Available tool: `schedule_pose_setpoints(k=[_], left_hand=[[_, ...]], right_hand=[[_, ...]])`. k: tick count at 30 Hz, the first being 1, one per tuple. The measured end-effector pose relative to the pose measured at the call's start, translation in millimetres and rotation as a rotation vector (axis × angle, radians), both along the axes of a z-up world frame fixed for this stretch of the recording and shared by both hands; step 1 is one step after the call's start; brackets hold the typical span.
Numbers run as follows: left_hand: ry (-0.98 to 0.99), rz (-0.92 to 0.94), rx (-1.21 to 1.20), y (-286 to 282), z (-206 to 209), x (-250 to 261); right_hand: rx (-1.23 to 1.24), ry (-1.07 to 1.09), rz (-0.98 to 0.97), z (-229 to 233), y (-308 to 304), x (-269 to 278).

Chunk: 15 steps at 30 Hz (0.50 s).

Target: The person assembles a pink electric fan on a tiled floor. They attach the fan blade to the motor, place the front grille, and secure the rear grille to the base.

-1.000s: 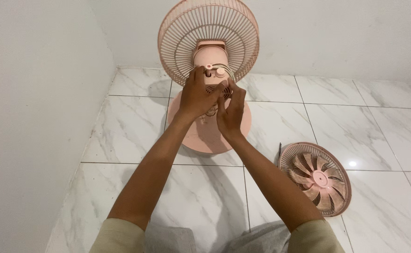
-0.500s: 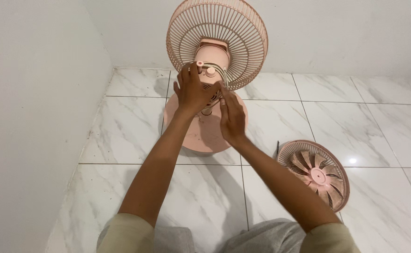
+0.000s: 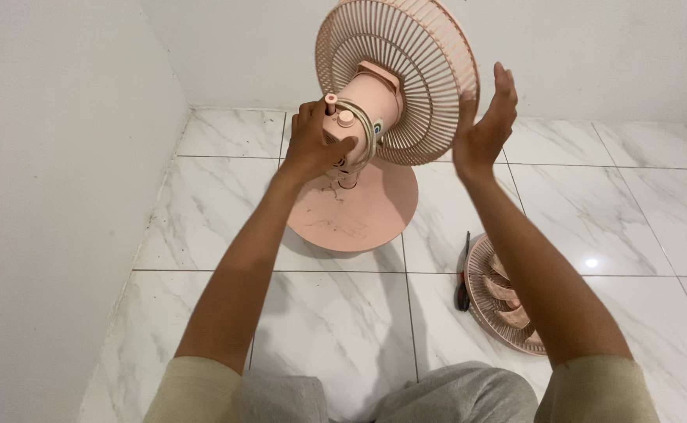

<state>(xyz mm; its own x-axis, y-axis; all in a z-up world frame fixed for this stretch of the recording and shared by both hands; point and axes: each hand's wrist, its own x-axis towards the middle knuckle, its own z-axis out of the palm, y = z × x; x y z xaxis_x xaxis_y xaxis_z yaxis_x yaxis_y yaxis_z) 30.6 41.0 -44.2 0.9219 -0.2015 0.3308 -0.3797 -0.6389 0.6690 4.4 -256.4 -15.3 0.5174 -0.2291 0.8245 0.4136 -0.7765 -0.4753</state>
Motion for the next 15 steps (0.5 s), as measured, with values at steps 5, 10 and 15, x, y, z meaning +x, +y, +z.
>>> schedule_pose_setpoints(k=[5, 10, 15], left_hand=[[-0.010, -0.145, -0.093, 14, -13, 21], [0.044, -0.231, -0.239, 23, -10, 29], [0.022, -0.135, -0.044, 24, -7, 19]], right_hand=[[0.371, 0.289, 0.398, 9, -15, 3], [0.418, 0.315, 0.424, 15, -10, -19], [0.425, 0.331, 0.401, 21, 5, -47]])
